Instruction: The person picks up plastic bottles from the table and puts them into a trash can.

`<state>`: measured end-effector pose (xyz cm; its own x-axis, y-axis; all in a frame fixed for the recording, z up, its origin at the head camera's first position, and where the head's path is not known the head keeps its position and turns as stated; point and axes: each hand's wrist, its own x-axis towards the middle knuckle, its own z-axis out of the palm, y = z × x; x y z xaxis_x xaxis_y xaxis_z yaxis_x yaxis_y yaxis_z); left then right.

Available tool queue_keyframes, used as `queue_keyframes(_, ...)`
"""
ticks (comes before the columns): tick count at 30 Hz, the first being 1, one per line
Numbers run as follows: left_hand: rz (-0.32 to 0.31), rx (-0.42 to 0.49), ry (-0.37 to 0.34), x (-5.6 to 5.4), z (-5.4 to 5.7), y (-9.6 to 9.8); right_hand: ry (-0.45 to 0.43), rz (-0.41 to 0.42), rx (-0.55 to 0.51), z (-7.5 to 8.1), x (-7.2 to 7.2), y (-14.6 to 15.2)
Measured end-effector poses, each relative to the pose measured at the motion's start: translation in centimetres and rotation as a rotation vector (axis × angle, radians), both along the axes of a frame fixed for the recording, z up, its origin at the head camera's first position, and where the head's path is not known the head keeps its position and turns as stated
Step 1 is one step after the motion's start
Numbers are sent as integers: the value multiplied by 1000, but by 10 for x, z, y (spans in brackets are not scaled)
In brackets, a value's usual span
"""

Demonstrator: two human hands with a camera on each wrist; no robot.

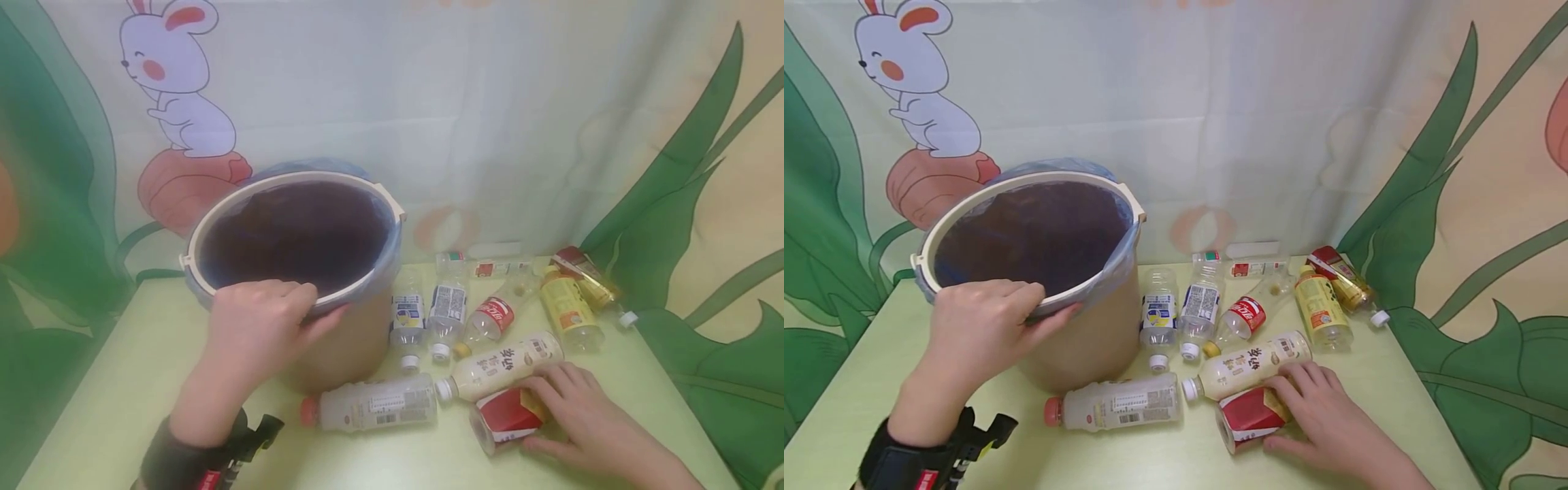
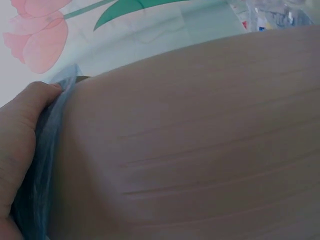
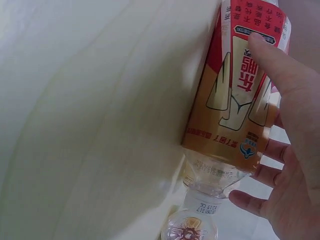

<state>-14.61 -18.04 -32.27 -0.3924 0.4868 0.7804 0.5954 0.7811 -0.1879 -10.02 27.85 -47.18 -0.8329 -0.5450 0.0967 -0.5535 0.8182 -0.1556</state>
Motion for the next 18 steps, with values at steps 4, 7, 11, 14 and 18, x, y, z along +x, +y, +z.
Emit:
queue_keyframes(4,-36,11,37,-5,-2,-7,-47,-13,11,2,-1,-6)
queue_keyframes(7,-66,12,50,-10,-2,-11,-69,-17,20,4,-1,-10)
queue_keyframes(11,-92,15,59,-16,-3,-16,-76,-3,26,5,-1,-14)
queue_keyframes(14,-106,15,57,-19,-3,-19,-82,8,26,5,-1,-17)
queue_keyframes(18,-122,17,57,-23,-4,-23,-79,38,8,6,-1,-21)
